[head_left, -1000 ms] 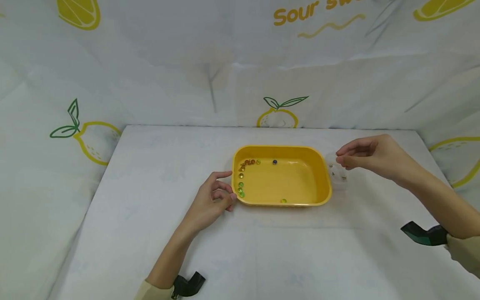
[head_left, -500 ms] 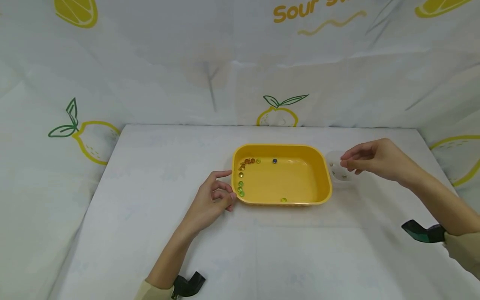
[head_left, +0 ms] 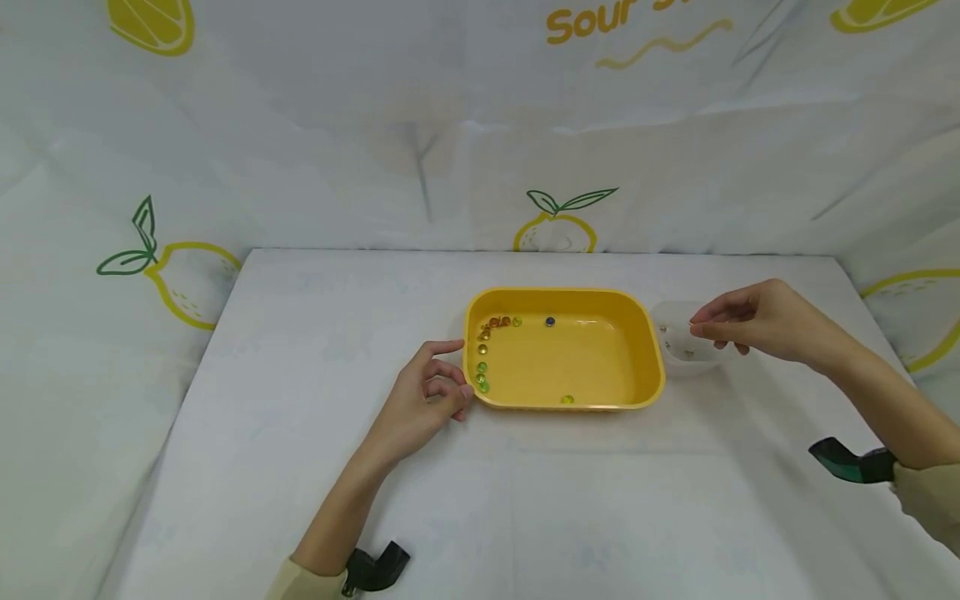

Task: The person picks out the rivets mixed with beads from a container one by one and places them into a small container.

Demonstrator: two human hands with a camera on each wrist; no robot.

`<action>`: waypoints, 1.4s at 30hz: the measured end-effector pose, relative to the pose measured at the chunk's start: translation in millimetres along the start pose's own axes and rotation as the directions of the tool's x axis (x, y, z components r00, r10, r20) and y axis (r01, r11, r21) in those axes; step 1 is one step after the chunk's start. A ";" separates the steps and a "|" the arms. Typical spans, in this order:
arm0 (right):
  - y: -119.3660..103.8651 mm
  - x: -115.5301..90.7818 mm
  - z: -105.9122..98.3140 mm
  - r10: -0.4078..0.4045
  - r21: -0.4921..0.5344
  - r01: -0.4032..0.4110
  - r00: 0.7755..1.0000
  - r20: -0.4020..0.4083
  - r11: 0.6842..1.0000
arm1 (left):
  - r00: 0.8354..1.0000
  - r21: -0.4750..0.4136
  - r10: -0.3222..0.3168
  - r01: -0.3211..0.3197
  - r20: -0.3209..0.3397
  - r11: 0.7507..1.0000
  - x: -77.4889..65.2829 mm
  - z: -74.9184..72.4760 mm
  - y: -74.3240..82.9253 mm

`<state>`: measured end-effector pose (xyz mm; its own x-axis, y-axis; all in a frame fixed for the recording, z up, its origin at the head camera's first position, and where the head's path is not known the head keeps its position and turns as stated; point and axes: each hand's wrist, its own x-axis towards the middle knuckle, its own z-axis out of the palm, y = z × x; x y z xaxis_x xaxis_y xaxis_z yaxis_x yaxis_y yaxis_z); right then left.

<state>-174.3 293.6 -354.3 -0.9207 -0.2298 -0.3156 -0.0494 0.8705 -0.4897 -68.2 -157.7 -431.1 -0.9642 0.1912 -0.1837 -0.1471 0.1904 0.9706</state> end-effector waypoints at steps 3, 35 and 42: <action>0.0 -0.4 -0.3 -0.004 -0.012 0.004 1.000 -0.003 1.000 | 1.000 -0.005 -0.002 0.002 0.001 1.000 0.0 0.0 -0.2; -24.1 3.9 -4.1 -0.108 -0.007 0.108 0.992 -0.066 0.994 | 1.000 -0.013 0.010 -0.010 0.004 1.000 0.3 0.7 -0.8; -44.8 7.1 -1.9 -0.123 0.015 0.125 0.988 -0.094 0.992 | 1.000 -0.012 0.008 -0.008 0.001 1.000 0.2 0.8 -1.4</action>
<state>-179.3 253.8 -333.0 -0.9400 -0.2928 -0.1750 -0.1581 0.8286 -0.5371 -68.0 -157.2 -432.6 -0.9651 0.1939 -0.1759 -0.1417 0.1776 0.9738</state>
